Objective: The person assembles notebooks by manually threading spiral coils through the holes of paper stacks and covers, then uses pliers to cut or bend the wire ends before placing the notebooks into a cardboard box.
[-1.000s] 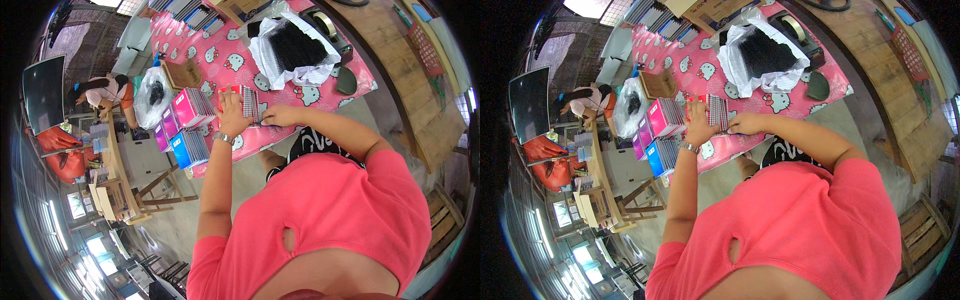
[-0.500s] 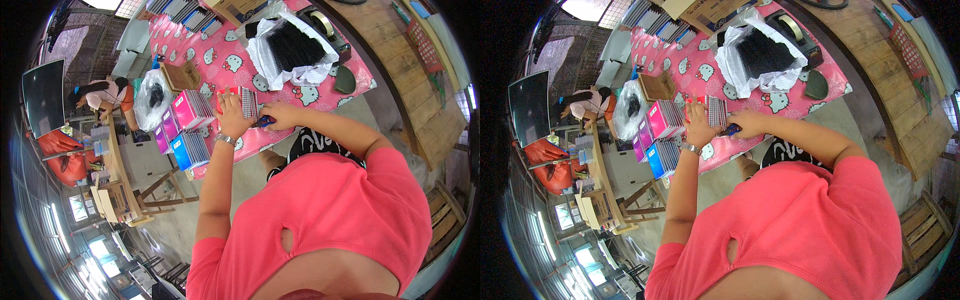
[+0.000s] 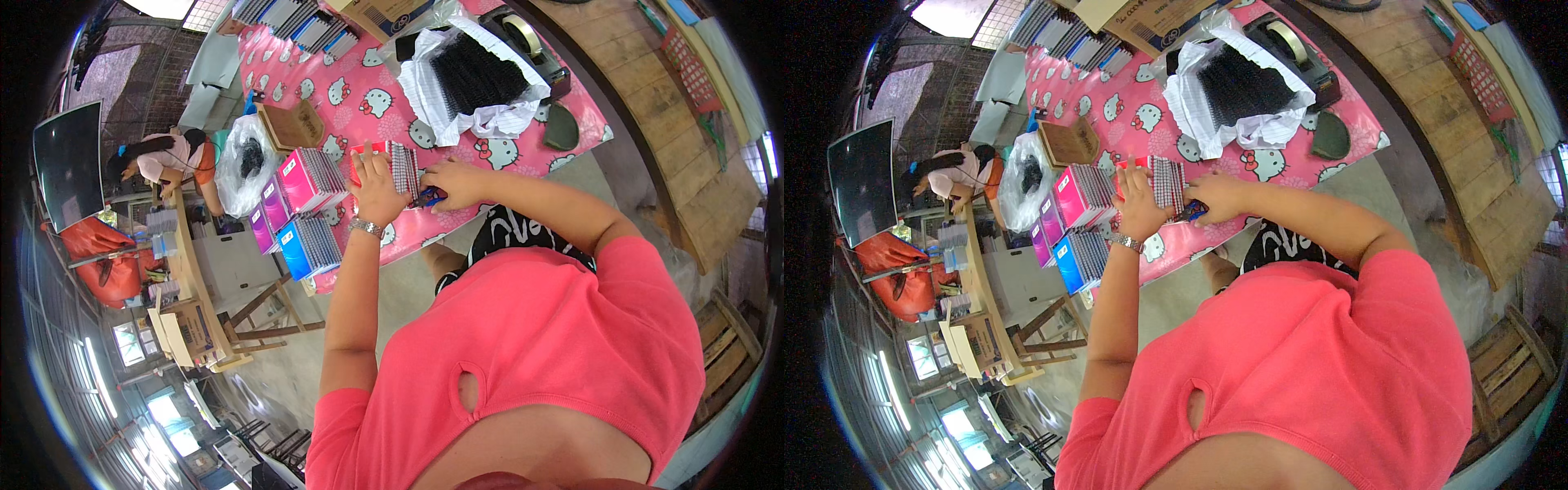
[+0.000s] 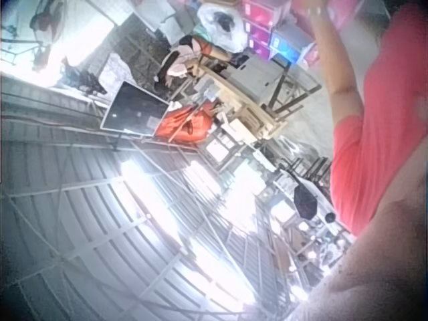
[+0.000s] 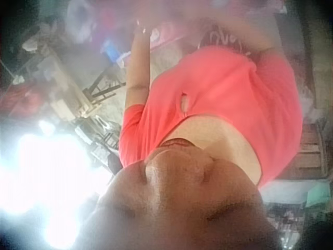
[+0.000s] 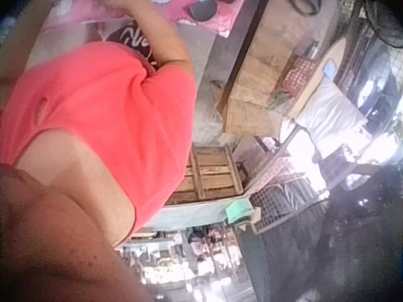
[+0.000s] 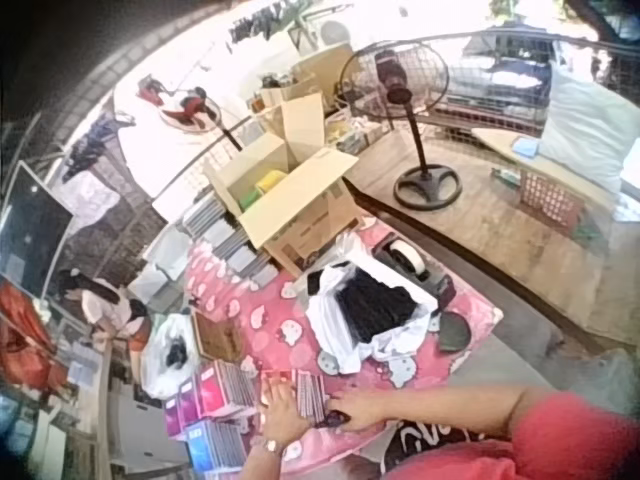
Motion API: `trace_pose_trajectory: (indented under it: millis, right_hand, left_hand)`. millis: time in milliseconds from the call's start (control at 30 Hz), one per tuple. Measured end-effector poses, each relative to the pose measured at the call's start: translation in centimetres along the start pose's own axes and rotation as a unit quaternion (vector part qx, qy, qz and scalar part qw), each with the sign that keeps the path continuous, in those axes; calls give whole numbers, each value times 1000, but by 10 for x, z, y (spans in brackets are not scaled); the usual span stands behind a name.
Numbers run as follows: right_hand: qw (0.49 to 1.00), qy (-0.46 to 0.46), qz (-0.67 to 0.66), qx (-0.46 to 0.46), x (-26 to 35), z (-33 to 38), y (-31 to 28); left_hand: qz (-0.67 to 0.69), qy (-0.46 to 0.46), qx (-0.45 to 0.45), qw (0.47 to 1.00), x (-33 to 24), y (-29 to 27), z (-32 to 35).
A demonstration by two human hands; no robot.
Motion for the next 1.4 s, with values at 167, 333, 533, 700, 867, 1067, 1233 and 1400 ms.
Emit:
trace_pose_trajectory:
  millis: [167, 333, 533, 700, 867, 1067, 1233, 1400]
  right_hand:
    - [998, -31, 53, -26, 5, -8, -4]
    - [950, 183, -157, 197, -17, -10, 28]
    - [997, -22, 64, -37, 1, 1, -13]
    - [998, 43, 26, 47, -3, -10, -1]
    - [949, 198, -73, 236, -31, -8, 38]
    - [995, 23, 72, 65, -10, -2, -2]
    - [995, -2, 76, 60, -11, -6, 3]
    - [932, 207, -39, 295, -42, -16, 37]
  left_hand:
    - [-7, 2, 8, 1000, 0, 0, 0]
    - [-7, 4, 9, 1000, -1, -1, 0]
    - [-7, -4, 7, 1000, 1, -1, 0]
    - [-3, -12, 18, 1000, 0, -3, 0]
    - [-6, -2, 12, 1000, -2, -1, -1]
    - [-6, 0, 8, 1000, 0, -1, -1]
    - [-8, 2, 7, 1000, 0, -1, 0]
    - [-5, 10, 9, 1000, -4, -1, -3]
Point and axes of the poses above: each hand's wrist, its own z-axis away from the middle knuckle, its own y-axis out of the palm, x = y × z, the point moved 6 cm from there along -z, towards the middle knuckle, and after that the axes turned 10 degrees about -x, right-handed, at the moved point
